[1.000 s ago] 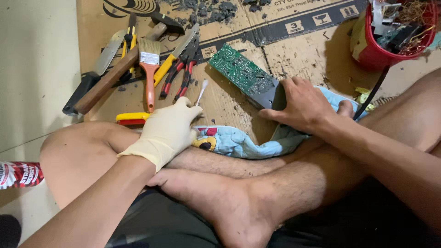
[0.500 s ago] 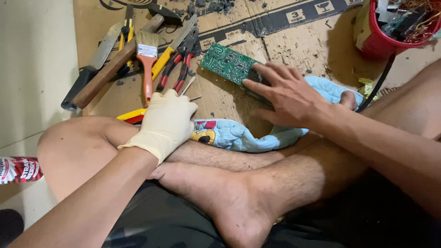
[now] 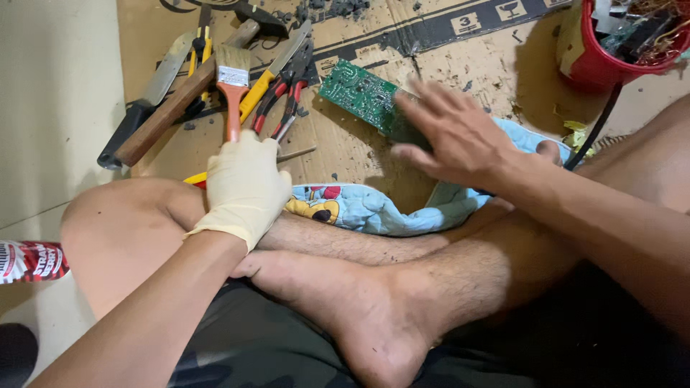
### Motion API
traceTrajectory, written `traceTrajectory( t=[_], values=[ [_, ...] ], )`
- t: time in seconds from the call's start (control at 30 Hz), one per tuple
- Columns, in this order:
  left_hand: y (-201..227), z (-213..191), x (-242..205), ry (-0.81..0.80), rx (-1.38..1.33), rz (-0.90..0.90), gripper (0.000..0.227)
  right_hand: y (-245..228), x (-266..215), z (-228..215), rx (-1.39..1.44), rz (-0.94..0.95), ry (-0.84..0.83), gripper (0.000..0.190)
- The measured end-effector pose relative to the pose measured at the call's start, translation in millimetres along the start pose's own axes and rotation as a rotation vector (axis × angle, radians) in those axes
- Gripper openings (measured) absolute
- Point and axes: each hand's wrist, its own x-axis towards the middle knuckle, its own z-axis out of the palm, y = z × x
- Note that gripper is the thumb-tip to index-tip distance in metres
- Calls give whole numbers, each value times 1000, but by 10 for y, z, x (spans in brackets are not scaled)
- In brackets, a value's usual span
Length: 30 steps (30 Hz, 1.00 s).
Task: The person sits on the floor and uses a small metal tool to scrape residue off a green circuit board. They then use a brush to sweep away debris from the board's surface.
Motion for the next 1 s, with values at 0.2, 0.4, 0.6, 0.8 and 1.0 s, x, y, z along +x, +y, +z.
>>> traceTrajectory(
  t=[0.2, 0.4, 0.6, 0.8, 1.0],
  values=[
    [-49, 163, 33, 3, 25, 9, 26, -147, -40, -18, -131, 450, -76, 101],
    [-97, 168, 141, -97, -38, -74, 25, 50, -45, 65, -100, 357, -8, 92],
    [-23, -184, 64, -125, -400, -97, 22, 297, -127, 185, 26, 319, -118, 104],
    [368, -408, 12, -30, -796, -46, 29, -55, -60, -61, 122, 398, -105, 100],
    [982, -342, 151, -249, -857, -73, 38, 202, 43, 330, 185, 472, -84, 107]
  ],
)
